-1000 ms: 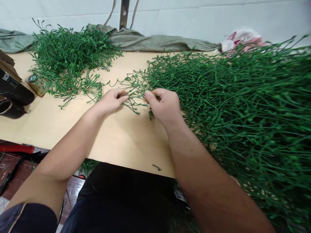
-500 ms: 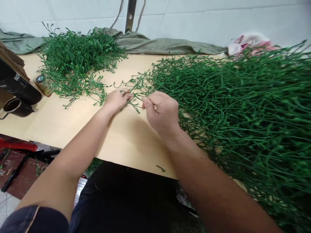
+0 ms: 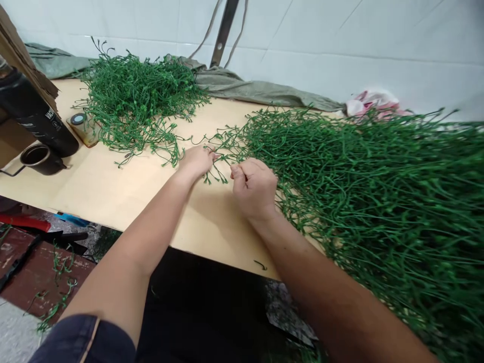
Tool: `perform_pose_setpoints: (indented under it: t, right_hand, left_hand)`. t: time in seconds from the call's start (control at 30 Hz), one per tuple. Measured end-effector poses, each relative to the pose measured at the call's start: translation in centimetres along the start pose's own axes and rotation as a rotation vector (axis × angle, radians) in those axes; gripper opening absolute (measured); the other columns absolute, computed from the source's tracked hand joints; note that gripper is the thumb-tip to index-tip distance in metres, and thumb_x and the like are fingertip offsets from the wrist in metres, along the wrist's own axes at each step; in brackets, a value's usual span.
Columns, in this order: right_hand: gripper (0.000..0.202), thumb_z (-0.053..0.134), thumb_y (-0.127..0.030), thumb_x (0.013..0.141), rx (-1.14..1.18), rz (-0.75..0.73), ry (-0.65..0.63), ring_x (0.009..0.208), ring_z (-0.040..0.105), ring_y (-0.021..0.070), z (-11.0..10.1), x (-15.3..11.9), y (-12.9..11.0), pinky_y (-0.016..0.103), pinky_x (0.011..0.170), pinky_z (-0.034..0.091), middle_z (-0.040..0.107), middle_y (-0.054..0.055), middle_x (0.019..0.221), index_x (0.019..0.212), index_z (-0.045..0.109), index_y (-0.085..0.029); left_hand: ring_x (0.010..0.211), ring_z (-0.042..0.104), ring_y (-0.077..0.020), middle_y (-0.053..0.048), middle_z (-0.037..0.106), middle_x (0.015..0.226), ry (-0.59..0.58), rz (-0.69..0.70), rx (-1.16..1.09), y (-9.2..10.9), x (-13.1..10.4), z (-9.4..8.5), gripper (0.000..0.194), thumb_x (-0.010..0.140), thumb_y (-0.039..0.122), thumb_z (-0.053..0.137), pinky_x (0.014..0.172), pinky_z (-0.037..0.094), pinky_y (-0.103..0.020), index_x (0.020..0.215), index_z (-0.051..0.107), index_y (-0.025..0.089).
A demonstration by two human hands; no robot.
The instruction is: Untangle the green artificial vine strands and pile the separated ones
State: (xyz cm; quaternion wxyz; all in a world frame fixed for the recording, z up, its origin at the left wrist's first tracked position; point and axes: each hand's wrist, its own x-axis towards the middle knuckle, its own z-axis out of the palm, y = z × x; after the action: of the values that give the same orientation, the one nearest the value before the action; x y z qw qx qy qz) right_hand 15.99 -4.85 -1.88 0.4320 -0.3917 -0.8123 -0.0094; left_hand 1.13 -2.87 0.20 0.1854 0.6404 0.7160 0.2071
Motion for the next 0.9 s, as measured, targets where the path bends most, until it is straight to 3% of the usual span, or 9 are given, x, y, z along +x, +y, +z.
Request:
perform_pose_setpoints:
  t: [0.1,0.17,0.23,0.3,0.43,0.63,0.73,0.9]
  right_hand:
    - [0.027,0.036,-0.031,0.087,-0.015,0.071,-0.032,0.068,0.049,0.0205,0.0,0.1,0.3,0.035,0.064,0.039,0.054,0.007,0.066,0.065,0.049,-0.022]
    - [0.020,0.045,-0.033,0.083,-0.071,0.077,0.022,0.082,0.051,0.0246,-0.2,0.3,0.5,0.039,0.072,0.041,0.058,0.013,0.084,0.084,0.058,-0.017]
    - [0.032,0.054,-0.032,0.077,-0.110,0.024,0.051,0.095,0.049,0.0283,-0.3,0.6,0.4,0.044,0.081,0.040,0.056,0.018,0.101,0.104,0.057,-0.014]
    - [0.035,0.055,-0.027,0.076,-0.128,-0.065,-0.014,0.102,0.047,0.0289,-0.2,0.8,0.1,0.045,0.086,0.039,0.054,0.017,0.109,0.109,0.058,-0.016]
    - [0.022,0.047,-0.017,0.079,-0.175,-0.103,-0.145,0.099,0.048,0.0259,0.3,1.1,-0.4,0.041,0.083,0.040,0.056,0.013,0.105,0.095,0.063,-0.019]
    - [0.015,0.058,-0.032,0.074,-0.154,0.215,-0.287,0.071,0.051,0.0199,0.6,1.4,0.4,0.034,0.067,0.041,0.057,0.010,0.085,0.078,0.058,-0.017]
    - [0.010,0.056,-0.027,0.075,-0.141,0.277,-0.377,0.072,0.052,0.0210,0.7,1.6,0.4,0.034,0.067,0.040,0.059,0.009,0.080,0.073,0.056,-0.018]
    - [0.007,0.053,-0.024,0.073,0.051,0.378,-0.374,0.067,0.052,0.0194,0.9,1.9,0.8,0.033,0.065,0.040,0.058,0.006,0.069,0.068,0.053,-0.019]
  left_hand:
    - [0.100,0.060,-0.0208,-0.006,0.069,0.101,0.030,0.052,-0.032,-0.5,-0.1,0.1,0.028,0.084,0.033,0.040,0.083,0.044,-0.030,0.091,0.065,0.021]
    - [0.090,0.061,-0.0201,-0.006,0.069,0.090,0.031,0.095,-0.038,-0.7,-0.2,0.1,0.029,0.083,0.037,0.041,0.078,0.044,-0.029,0.083,0.065,0.021]
    - [0.083,0.060,-0.0188,-0.005,0.068,0.081,0.025,0.118,-0.040,-0.8,-0.2,0.0,0.031,0.084,0.039,0.040,0.074,0.042,-0.028,0.079,0.065,0.021]
    - [0.079,0.059,-0.0175,-0.005,0.066,0.077,0.020,0.132,-0.035,-0.8,-0.2,0.0,0.031,0.084,0.038,0.040,0.071,0.041,-0.027,0.078,0.064,0.020]
    - [0.073,0.056,-0.0162,-0.004,0.064,0.076,-0.005,0.153,-0.042,-0.9,0.0,0.0,0.028,0.082,0.034,0.040,0.067,0.038,-0.026,0.078,0.063,0.020]
    - [0.068,0.051,-0.0152,-0.002,0.059,0.068,0.012,0.129,-0.105,-0.8,0.0,0.1,0.029,0.081,0.040,0.044,0.063,0.034,-0.027,0.068,0.060,0.019]
    - [0.065,0.049,-0.0137,-0.001,0.056,0.065,0.046,0.112,-0.153,-0.8,-0.1,0.2,0.028,0.081,0.038,0.046,0.063,0.033,-0.027,0.066,0.059,0.018]
    - [0.062,0.046,-0.0122,0.000,0.054,0.061,0.033,0.121,-0.272,-1.2,0.3,0.7,0.028,0.080,0.039,0.048,0.062,0.032,-0.026,0.067,0.059,0.017]
